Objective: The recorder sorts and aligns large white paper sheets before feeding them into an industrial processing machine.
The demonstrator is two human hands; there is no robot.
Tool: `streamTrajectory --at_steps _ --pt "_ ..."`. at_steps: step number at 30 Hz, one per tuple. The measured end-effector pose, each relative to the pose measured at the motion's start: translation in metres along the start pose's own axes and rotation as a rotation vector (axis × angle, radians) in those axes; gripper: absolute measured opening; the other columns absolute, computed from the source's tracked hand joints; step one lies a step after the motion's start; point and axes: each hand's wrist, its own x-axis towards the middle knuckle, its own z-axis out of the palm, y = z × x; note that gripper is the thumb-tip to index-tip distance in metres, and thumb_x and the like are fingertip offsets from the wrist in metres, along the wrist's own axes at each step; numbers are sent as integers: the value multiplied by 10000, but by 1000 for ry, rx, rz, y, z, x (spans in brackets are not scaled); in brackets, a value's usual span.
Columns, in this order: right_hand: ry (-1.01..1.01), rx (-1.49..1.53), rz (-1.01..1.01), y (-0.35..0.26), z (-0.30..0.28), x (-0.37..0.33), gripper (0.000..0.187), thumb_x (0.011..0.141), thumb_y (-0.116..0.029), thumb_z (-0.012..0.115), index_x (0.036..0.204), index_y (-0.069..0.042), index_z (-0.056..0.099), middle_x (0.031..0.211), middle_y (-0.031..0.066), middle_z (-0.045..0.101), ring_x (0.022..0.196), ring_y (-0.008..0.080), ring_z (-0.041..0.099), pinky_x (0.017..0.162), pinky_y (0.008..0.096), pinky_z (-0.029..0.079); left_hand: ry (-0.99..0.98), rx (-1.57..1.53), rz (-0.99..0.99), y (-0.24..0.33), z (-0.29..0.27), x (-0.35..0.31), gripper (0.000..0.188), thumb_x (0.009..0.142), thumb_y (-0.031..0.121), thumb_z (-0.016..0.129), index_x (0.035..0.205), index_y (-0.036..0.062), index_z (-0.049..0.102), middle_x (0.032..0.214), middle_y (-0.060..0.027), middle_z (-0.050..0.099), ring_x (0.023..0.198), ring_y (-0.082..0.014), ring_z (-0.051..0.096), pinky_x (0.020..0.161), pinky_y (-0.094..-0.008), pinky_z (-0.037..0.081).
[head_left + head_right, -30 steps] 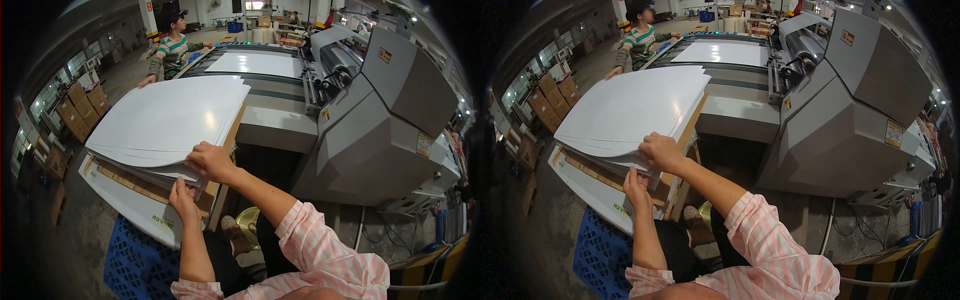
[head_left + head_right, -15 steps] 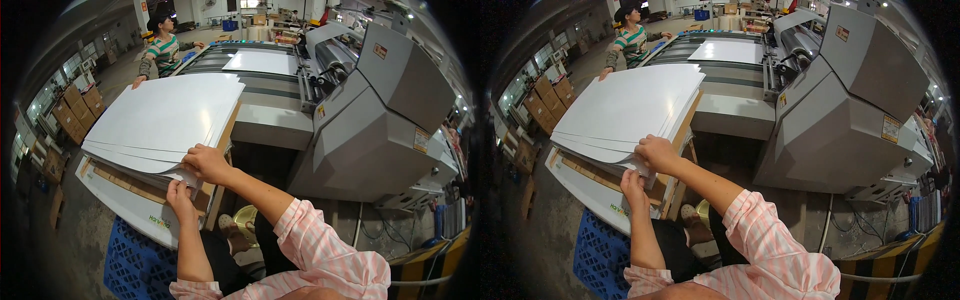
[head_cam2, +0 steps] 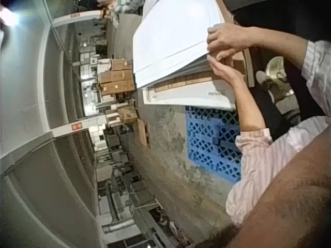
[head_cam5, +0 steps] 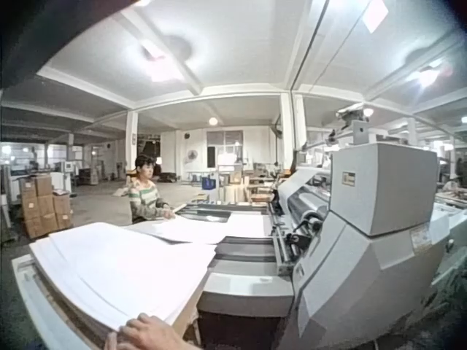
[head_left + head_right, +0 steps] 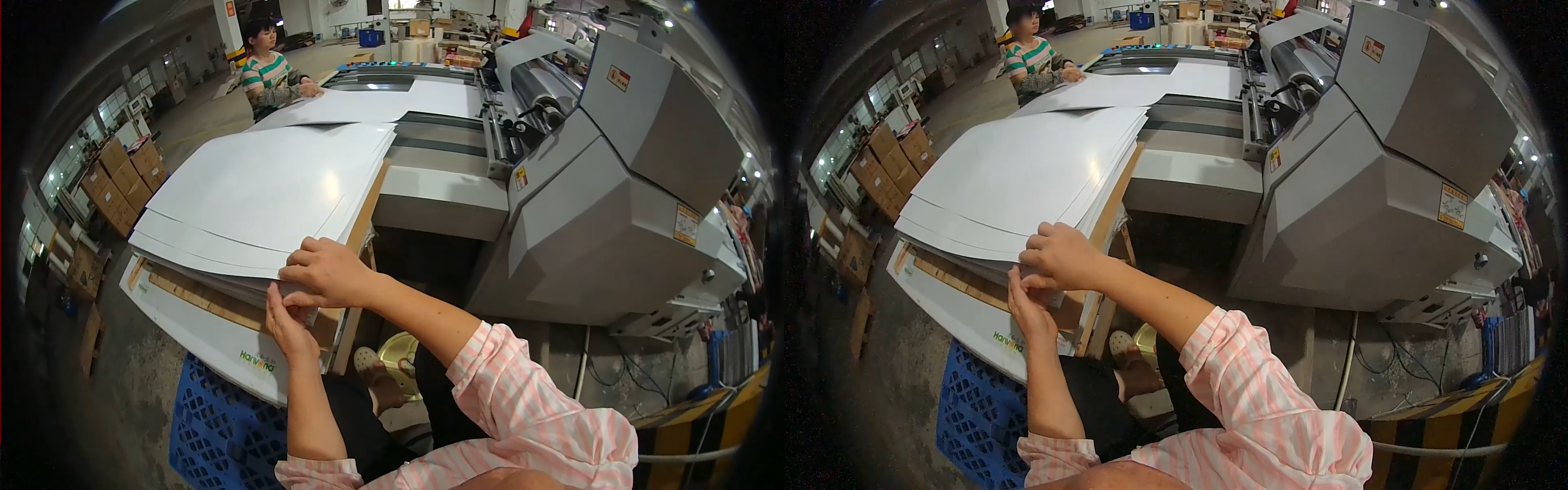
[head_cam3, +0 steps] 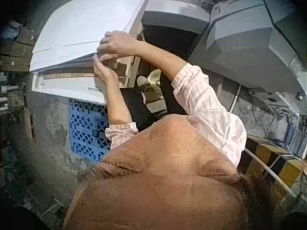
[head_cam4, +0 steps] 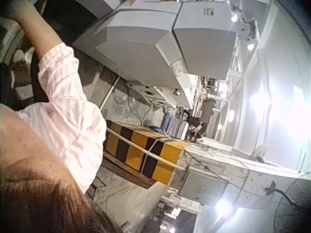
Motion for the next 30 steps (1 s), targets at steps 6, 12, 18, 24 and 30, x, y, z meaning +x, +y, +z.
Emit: streamTrajectory --at_steps 6,12,18,24,30 --pt "32 5 257 5 16 5 129 762 -209 637 844 -111 652 741 11 603 711 211 547 588 327 453 -50 252 76 -7 -7 7 341 879 76 527 1198 -37 490 1043 -68 573 810 -103 536 674 -217 442" --pt "377 52 287 8 -7 7 96 790 -183 628 803 -91 655 722 29 621 654 220 540 557 327 443 -10 260 74 -10 4 1 265 852 0 500 1106 -43 563 940 -32 571 747 -71 491 636 -212 419" --pt "-81 40 213 8 5 -9 150 694 -131 661 842 -118 647 788 14 600 744 221 545 626 337 469 47 161 56 -7 3 2 292 844 13 511 1128 -51 533 907 -36 561 755 -90 506 667 -221 441" --pt "-217 -163 313 15 9 -14 119 758 -187 610 824 -104 664 791 48 622 758 276 551 659 372 473 110 -94 6 0 15 -5 618 883 117 478 1386 106 120 1134 -174 490 918 -260 574 764 -378 490" --pt "-196 48 406 -12 -9 0 201 806 -271 596 842 -91 678 781 54 620 751 251 541 655 357 458 13 -123 21 -4 -1 3 529 900 76 480 1342 -46 216 971 -120 547 804 -184 589 680 -314 525"
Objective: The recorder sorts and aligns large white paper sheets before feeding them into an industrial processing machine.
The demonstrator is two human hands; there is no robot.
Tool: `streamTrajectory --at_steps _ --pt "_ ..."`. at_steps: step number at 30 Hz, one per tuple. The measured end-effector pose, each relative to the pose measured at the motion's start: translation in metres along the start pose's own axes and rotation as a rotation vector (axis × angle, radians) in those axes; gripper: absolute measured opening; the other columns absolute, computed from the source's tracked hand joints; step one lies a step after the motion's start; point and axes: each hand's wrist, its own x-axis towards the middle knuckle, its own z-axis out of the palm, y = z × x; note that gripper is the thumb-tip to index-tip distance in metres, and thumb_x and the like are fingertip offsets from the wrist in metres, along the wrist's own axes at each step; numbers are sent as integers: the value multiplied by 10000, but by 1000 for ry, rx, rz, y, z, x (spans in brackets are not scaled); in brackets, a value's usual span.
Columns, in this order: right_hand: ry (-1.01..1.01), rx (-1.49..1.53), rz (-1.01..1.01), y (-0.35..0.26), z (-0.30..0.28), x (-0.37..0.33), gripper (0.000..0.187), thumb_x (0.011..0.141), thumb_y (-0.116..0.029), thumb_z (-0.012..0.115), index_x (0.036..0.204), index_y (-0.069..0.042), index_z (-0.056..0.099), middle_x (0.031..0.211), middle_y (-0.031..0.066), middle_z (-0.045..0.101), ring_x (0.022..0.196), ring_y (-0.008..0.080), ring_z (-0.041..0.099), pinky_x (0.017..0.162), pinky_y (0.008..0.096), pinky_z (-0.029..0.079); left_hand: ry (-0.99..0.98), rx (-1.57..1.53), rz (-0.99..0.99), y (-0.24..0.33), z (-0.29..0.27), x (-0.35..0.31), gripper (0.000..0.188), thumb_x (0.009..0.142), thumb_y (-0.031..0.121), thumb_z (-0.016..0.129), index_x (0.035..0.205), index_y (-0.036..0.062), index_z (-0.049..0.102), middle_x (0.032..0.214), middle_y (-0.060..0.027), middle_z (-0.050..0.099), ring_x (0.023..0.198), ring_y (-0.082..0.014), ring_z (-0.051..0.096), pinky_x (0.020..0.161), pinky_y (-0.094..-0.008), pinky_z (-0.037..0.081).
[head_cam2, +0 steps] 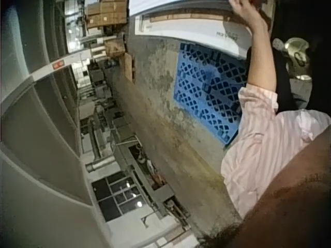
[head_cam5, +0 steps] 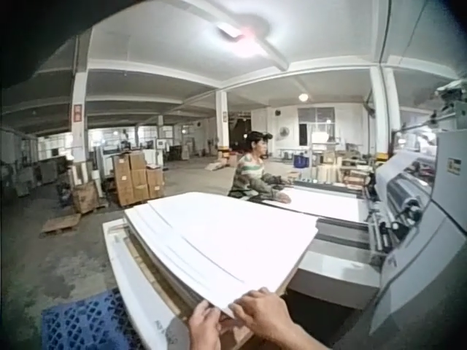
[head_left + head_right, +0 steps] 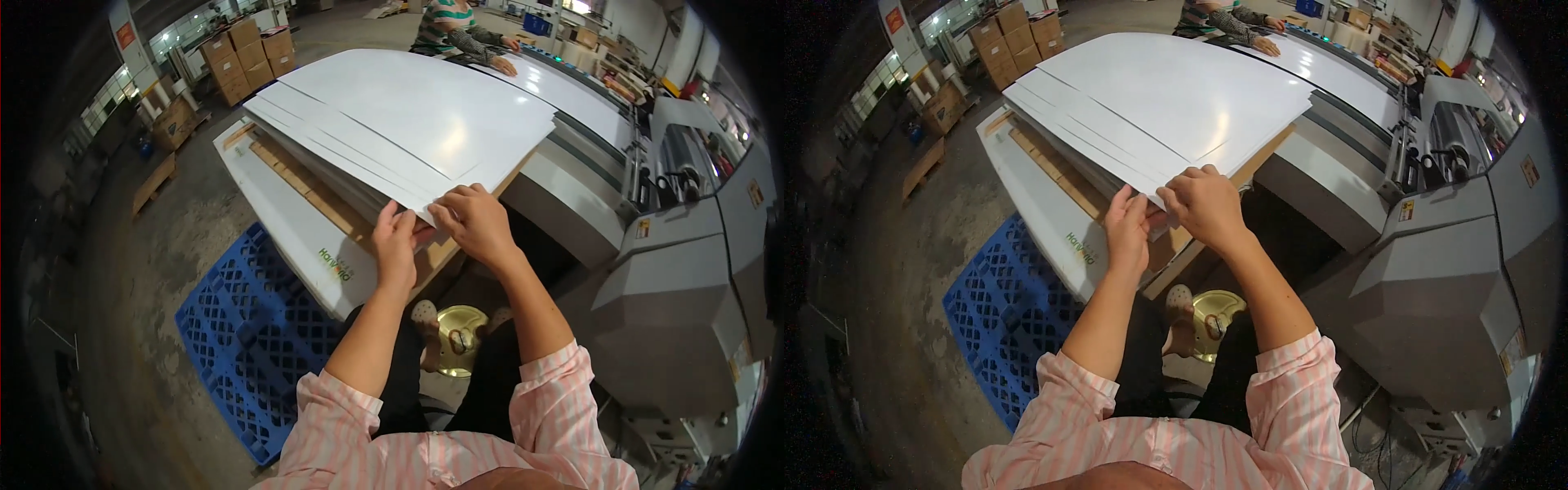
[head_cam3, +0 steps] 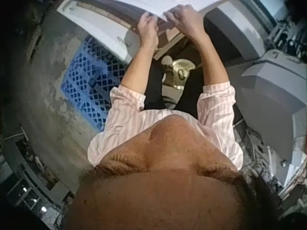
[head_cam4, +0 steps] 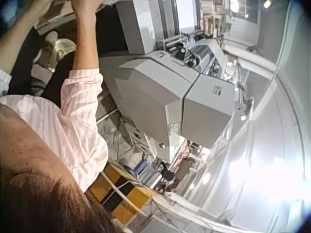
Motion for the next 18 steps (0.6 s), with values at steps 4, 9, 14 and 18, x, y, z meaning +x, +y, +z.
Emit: streamTrajectory --at_steps 4,9,14,18 --pt "-104 -57 -7 -8 -3 -1 290 739 -357 659 856 -92 680 824 45 619 793 230 537 673 339 456 26 47 -11 1 -3 -2 544 905 96 499 1347 -49 218 940 -96 556 781 -162 597 675 -299 539" --pt "-74 65 108 -2 4 1 285 740 -317 635 863 -65 685 796 70 620 763 246 554 671 336 460 27 29 -20 0 1 -1 534 905 97 502 1342 -51 234 930 -96 559 787 -168 605 679 -299 542" --pt "-71 258 235 11 8 5 295 751 -302 609 844 -30 678 750 93 616 687 267 583 631 351 465 9 30 -26 0 5 -2 525 902 91 502 1338 -51 246 925 -102 563 800 -182 609 682 -301 541" --pt "62 23 154 -1 10 5 224 762 -269 592 754 -58 664 713 80 600 698 259 591 600 380 476 -12 20 -35 0 1 0 495 898 78 490 1321 -51 266 948 -116 555 804 -199 612 671 -303 538"
